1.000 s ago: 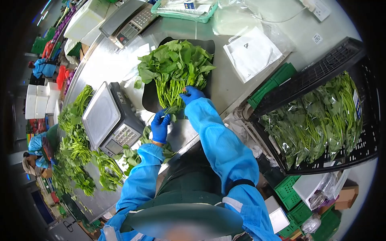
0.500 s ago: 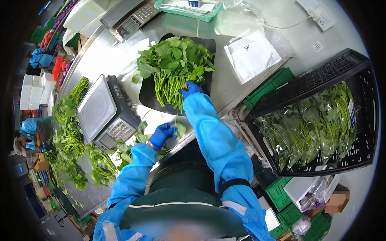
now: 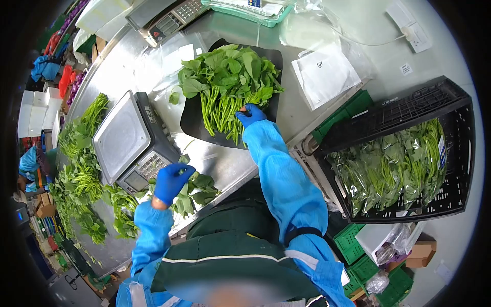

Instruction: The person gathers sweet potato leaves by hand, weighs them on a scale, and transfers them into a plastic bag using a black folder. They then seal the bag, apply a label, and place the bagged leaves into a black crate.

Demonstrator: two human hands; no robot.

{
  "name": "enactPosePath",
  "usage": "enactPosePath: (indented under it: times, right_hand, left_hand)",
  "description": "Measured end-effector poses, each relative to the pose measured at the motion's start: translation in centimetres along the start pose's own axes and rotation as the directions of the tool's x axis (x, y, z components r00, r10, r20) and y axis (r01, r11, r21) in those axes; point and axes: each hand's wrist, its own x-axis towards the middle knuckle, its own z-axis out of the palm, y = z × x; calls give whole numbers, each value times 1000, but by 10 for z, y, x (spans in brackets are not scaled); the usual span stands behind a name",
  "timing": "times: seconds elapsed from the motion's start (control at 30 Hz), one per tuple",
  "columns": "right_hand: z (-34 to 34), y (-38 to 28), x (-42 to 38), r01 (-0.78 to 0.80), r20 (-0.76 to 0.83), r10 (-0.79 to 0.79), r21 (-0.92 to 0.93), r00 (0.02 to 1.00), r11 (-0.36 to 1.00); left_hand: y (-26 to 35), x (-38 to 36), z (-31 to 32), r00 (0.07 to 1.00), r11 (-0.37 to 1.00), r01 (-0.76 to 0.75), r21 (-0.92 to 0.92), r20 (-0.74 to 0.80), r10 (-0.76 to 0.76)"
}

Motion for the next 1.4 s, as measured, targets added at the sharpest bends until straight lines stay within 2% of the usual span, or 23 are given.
enactPosePath:
  times: [0.07, 0.13, 0.2, 0.33, 0.43, 0.47, 0.53, 0.6, 0.67, 0.7, 0.77, 0.8, 0.87, 0.93, 1.0, 1.07, 1.17, 1.2, 1.23, 1.3, 1.33, 1.37, 1.4]
  right_hand:
    - [2, 3, 1, -12, -13, 12, 18, 1000, 1000]
    - [2, 5, -1, 106, -51, -105, 35, 993, 994]
    - [-2, -8, -7, 44, -47, -44, -7, 998, 999]
    - [-2, 2, 1, -19, -13, 19, -1, 1000, 1000]
    - [0, -1, 0, 32, -62, -28, 60, 998, 998]
    - [1, -8, -7, 32, -77, -26, 78, 997, 996]
    - [2, -2, -2, -8, -54, 9, 27, 999, 1000]
    - [2, 0, 0, 9, -62, -11, -35, 998, 999]
    - [3, 3, 2, 60, -62, -58, 28, 996, 998]
    - [3, 2, 2, 41, -47, -39, 52, 998, 998]
    - [1, -1, 1, 19, -30, -17, 68, 999, 998]
    - [0, -5, 0, -34, -33, 34, 10, 999, 999]
    - [-3, -7, 3, -82, -40, 80, -57, 996, 995]
    - [-1, 8, 9, -55, 8, 55, -27, 998, 998]
    - [3, 11, 11, 15, -24, -15, -36, 1000, 999]
    - [1, -8, 2, -78, -37, 73, -164, 997, 983]
    - [-3, -33, -8, -99, -66, 92, -120, 994, 988]
    - [-4, -36, -11, -124, -51, 118, -136, 992, 983]
    - [-3, -35, -14, -117, -46, 116, -34, 992, 993]
    - [-7, -23, -17, -71, -17, 71, 0, 997, 997]
    - [-9, -20, -20, -31, 19, 30, 30, 999, 999]
    - [-11, -23, -28, 77, -29, -75, 92, 997, 993]
    - [-19, -38, -39, -100, 34, 95, 263, 995, 960]
  left_hand:
    - [21, 43, 24, 988, 987, -108, -121, -125, 93]
    - [32, 89, 59, 965, 936, -197, -291, -227, 132]
    - [45, 123, 81, 948, 950, -235, -204, -263, 178]
    - [21, 156, 117, 928, 938, -325, -121, -233, 292]
    - [5, 144, 110, 922, 876, -378, -299, -203, 328]
    - [-5, 131, 108, 927, 881, -367, -298, -195, 320]
    - [-17, 107, 97, 974, 833, -213, -510, -44, 222]
    - [-31, 97, 102, 974, 798, -220, -560, -78, 214]
    - [-24, 92, 102, 996, 764, -69, -642, -83, 21]
    - [-11, 95, 98, 996, 761, -71, -644, -87, 20]
    - [24, 114, 92, 950, 914, -259, -313, -254, 182]
    - [30, 125, 100, 950, 912, -258, -319, -255, 179]
    - [33, 148, 118, 943, 955, -262, -140, -247, 222]
    - [22, 160, 130, 948, 962, -230, -151, -257, 186]
    - [16, 164, 131, 951, 967, -206, -154, -264, 160]
    - [12, 148, 121, 930, 936, -309, -167, -257, 261]
    - [4, 106, 94, 977, 893, -215, -395, -85, 197]
    - [-5, 90, 87, 991, 920, -116, -374, 13, 131]
    - [-15, 75, 79, 993, 939, -20, -344, 105, 60]
    - [-29, 42, 60, 945, 962, -94, -256, 281, 167]
    - [-43, 30, 57, 906, 948, -66, -313, 379, 188]
    - [-42, 23, 50, 909, 918, -57, -393, 359, 210]
    - [-39, 19, 43, 913, 880, -46, -472, 338, 229]
